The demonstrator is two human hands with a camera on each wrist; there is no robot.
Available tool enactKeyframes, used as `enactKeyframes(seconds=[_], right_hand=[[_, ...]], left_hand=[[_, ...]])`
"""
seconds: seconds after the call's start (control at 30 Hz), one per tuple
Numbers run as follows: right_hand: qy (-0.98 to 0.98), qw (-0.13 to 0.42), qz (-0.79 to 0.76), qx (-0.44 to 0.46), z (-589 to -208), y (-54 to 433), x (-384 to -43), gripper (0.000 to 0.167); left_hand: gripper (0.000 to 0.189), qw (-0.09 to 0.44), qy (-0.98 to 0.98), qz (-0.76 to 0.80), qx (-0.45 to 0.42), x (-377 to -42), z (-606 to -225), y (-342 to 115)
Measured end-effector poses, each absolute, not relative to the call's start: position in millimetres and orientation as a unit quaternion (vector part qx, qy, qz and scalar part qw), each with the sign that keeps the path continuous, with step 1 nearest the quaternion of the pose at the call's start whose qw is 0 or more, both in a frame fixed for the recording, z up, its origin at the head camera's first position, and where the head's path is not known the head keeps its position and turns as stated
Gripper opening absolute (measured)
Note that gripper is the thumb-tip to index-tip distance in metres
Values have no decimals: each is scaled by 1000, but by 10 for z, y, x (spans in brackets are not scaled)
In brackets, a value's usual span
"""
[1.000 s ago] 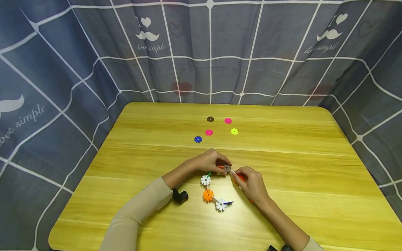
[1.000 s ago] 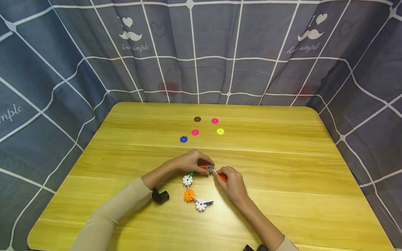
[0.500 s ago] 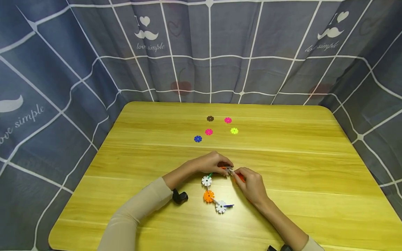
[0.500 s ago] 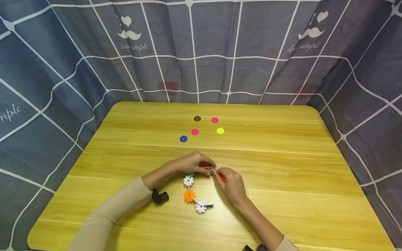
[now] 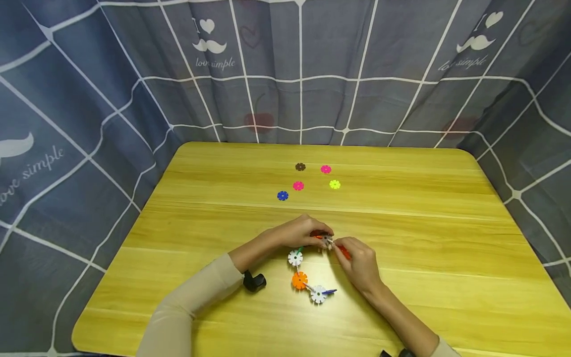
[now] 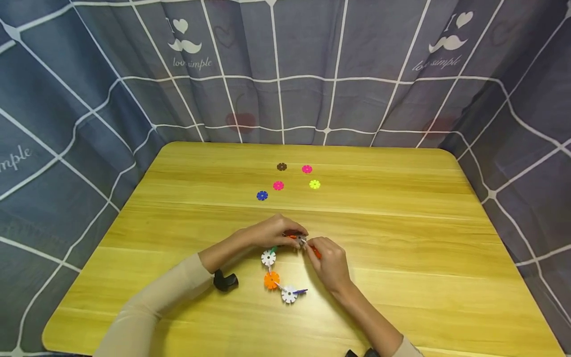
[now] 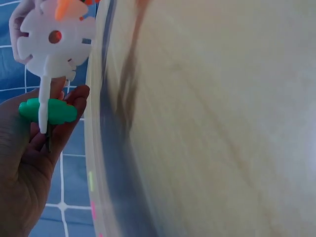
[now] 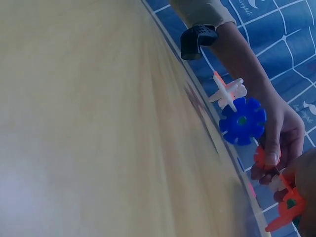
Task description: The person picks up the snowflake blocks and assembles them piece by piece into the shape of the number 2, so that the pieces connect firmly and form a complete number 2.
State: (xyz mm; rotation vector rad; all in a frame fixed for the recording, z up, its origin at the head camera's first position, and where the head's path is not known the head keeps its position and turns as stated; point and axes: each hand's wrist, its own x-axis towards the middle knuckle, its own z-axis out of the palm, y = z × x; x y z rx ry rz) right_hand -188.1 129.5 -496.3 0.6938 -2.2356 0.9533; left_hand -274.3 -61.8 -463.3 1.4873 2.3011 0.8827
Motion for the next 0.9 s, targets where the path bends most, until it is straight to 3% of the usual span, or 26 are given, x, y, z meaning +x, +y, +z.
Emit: enactKeyframes(seconds=[0.17,0.47,0.6,0.7,0.8,0.9], right_hand=[[-854,256,385,238,-4941,1241,-1894,7],[-868,-2,486,104,-4917,1238,-1933,11],[-866,-61,484,106,-4902,1336,-1962,11],[-856,-110,483,150,-4880,1441,-1974,12],[-845,-148,479,188,-4872,1557,-1971,15],[-847,-135,472,202,-4865,1650,-1965,12]], left_hand=[[36,156,795,289,511,-2815,-4589,-656],[34,244,784,216,528,-3114,-4500,-628],[39,203,791,152,556,-3147,-4450,-492],[46,133,813,125,553,-3099,-4326,-494],[45,69,847,170,498,-2991,-4174,-667],[32,33,870,224,438,-2757,-4046,-844]])
